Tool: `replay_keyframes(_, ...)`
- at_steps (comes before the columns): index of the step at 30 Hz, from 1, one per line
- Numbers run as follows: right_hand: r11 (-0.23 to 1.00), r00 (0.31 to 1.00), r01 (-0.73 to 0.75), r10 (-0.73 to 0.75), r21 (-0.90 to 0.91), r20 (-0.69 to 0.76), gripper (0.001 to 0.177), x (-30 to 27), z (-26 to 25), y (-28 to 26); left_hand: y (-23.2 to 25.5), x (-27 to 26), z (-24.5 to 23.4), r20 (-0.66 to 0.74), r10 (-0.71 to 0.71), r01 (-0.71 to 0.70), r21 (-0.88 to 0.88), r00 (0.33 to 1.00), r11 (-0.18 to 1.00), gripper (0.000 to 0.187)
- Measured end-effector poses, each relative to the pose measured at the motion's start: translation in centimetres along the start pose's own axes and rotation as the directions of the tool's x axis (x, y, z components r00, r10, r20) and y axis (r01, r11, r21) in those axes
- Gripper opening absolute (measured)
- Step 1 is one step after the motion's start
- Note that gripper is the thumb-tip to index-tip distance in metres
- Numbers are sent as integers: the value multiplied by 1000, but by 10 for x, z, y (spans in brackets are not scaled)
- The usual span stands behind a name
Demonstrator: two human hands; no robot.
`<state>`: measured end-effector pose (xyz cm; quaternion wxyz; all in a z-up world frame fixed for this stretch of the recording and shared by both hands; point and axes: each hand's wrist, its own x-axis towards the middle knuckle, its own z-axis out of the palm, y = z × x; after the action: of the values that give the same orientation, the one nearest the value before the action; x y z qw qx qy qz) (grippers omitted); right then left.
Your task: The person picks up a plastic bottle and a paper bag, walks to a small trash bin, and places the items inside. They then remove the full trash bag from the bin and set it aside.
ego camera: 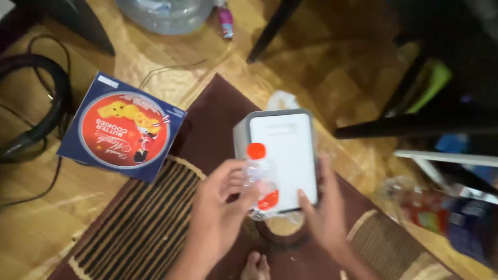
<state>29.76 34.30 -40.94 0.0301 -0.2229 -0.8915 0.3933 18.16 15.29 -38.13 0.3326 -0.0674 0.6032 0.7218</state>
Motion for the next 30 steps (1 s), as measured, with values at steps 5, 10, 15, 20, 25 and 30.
replay_keyframes(5,987,980,-92,67,128,187,84,24,6,50,-16,27,-7,157,-19,23,-28,987,999,38)
replay_keyframes(10,984,953,-29,-26,176,302,102,35,-3,41,-25,53,-15,432,44,-90,87,901,992,35)
replay_keyframes(15,897,908,-260,100,357,408,99,39,-1,7,-15,69,-10,579,-66,-7,124,813,992,32)
replay_keyframes(20,937,948,-145,39,319,317,91,32,-5,-13,3,64,-7,479,-143,7,275,866,961,31)
replay_keyframes(25,938,958,-178,96,298,268,93,18,-1,10,-19,64,-5,538,-3,-97,158,843,983,33)
replay_keyframes(30,993,983,-118,115,13,145,94,-3,-8,-4,-8,47,-11,509,49,-141,142,860,980,36)
